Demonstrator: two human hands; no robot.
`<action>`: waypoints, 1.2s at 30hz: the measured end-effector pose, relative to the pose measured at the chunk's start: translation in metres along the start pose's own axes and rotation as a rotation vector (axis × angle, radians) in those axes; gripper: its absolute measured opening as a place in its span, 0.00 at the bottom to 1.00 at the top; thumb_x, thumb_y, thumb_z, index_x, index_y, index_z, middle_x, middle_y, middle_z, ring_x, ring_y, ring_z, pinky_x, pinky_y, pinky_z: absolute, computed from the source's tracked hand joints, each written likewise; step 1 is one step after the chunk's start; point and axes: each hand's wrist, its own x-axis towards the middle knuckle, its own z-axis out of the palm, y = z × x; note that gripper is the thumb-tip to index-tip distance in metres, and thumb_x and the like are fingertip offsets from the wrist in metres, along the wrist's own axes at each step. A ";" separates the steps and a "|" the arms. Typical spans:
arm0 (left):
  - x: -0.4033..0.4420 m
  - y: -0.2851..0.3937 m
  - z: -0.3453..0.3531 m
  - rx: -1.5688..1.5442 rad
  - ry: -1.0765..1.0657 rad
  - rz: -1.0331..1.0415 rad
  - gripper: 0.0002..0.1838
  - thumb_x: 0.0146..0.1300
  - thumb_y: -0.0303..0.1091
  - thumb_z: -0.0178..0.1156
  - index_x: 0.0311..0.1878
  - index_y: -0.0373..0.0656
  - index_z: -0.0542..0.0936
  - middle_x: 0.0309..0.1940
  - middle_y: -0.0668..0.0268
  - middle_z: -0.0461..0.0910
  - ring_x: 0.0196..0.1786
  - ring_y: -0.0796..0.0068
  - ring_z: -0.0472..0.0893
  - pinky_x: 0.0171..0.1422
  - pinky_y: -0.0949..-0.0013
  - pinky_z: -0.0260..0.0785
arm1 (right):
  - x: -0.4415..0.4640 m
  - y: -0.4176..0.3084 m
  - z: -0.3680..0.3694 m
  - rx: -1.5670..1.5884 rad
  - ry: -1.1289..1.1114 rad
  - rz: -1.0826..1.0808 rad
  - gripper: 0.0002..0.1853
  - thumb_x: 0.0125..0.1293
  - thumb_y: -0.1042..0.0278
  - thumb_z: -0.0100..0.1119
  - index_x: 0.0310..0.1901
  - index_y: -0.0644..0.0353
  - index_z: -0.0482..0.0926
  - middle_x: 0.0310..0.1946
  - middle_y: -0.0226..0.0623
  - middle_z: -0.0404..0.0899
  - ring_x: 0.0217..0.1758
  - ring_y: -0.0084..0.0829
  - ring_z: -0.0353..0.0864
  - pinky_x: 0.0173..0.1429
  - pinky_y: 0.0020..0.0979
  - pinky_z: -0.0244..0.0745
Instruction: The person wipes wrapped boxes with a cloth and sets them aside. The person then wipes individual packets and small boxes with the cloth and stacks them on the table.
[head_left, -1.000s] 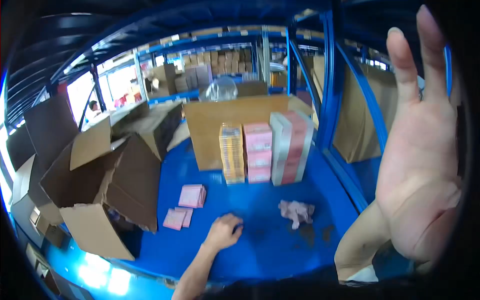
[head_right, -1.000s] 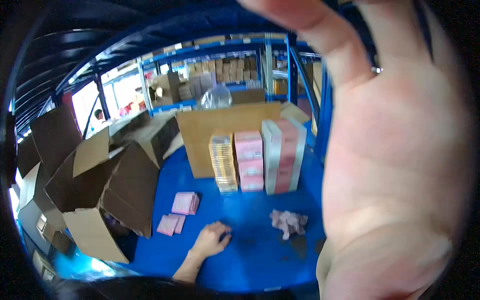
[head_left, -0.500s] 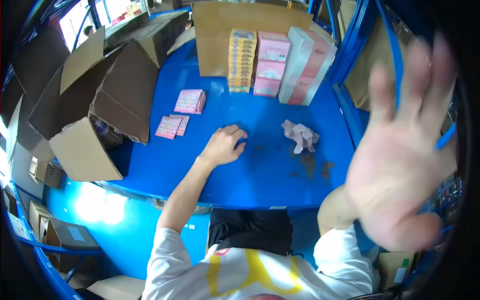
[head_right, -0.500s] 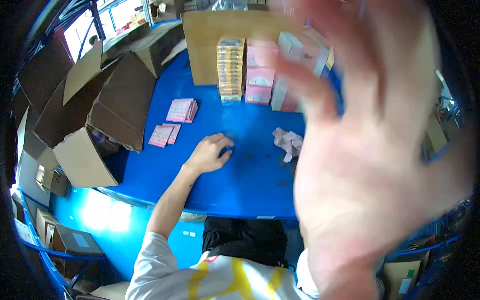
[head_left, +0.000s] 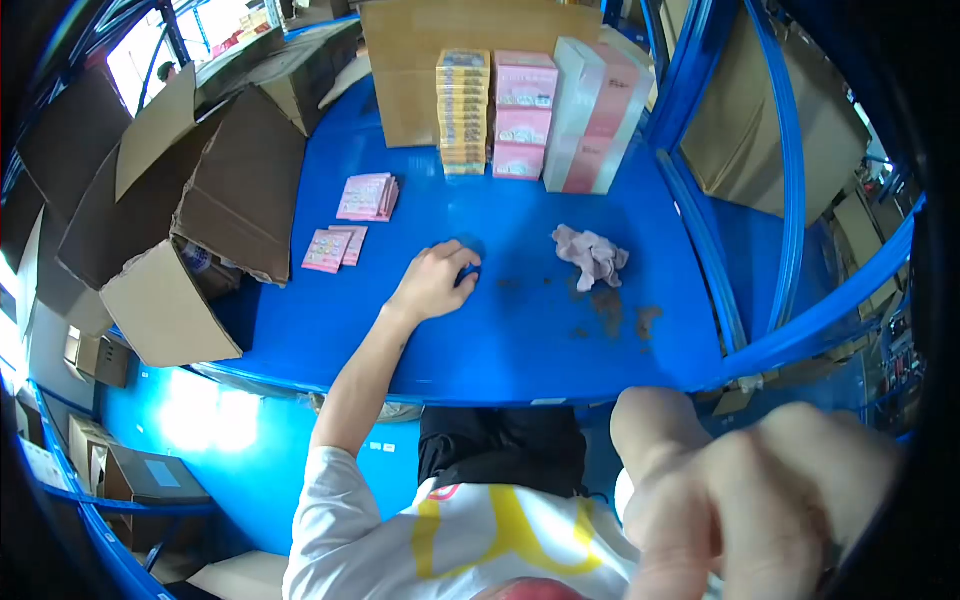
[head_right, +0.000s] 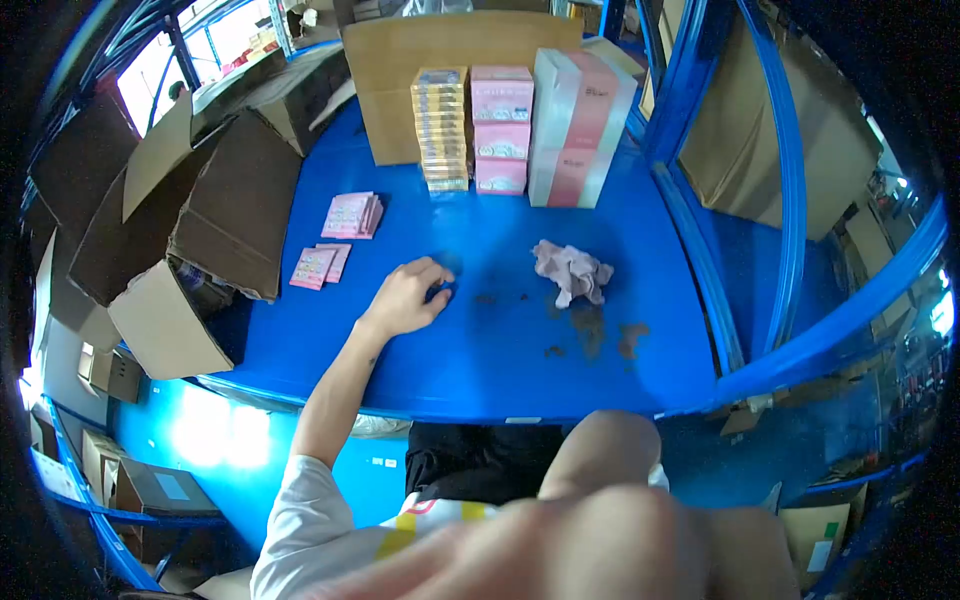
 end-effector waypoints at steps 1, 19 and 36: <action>0.000 -0.001 -0.004 0.009 0.000 -0.015 0.09 0.58 0.28 0.63 0.43 0.42 0.85 0.43 0.61 0.84 0.39 0.60 0.83 0.49 0.65 0.76 | -0.001 0.002 0.000 -0.001 -0.003 -0.002 0.14 0.67 0.65 0.54 0.51 0.62 0.72 0.39 0.44 0.75 0.36 0.34 0.71 0.45 0.33 0.70; -0.008 -0.023 -0.047 0.038 0.219 -0.318 0.15 0.56 0.29 0.63 0.48 0.40 0.81 0.44 0.55 0.82 0.42 0.52 0.82 0.47 0.57 0.75 | -0.008 -0.010 -0.010 0.008 0.032 -0.057 0.09 0.68 0.66 0.54 0.45 0.61 0.74 0.34 0.40 0.76 0.31 0.32 0.69 0.41 0.31 0.69; -0.030 -0.128 -0.090 0.283 -0.136 -0.888 0.21 0.57 0.43 0.68 0.40 0.31 0.81 0.29 0.54 0.83 0.38 0.55 0.83 0.42 0.58 0.76 | -0.018 -0.043 -0.010 0.129 -0.115 -0.199 0.06 0.69 0.67 0.54 0.40 0.60 0.76 0.30 0.36 0.77 0.27 0.29 0.67 0.37 0.29 0.68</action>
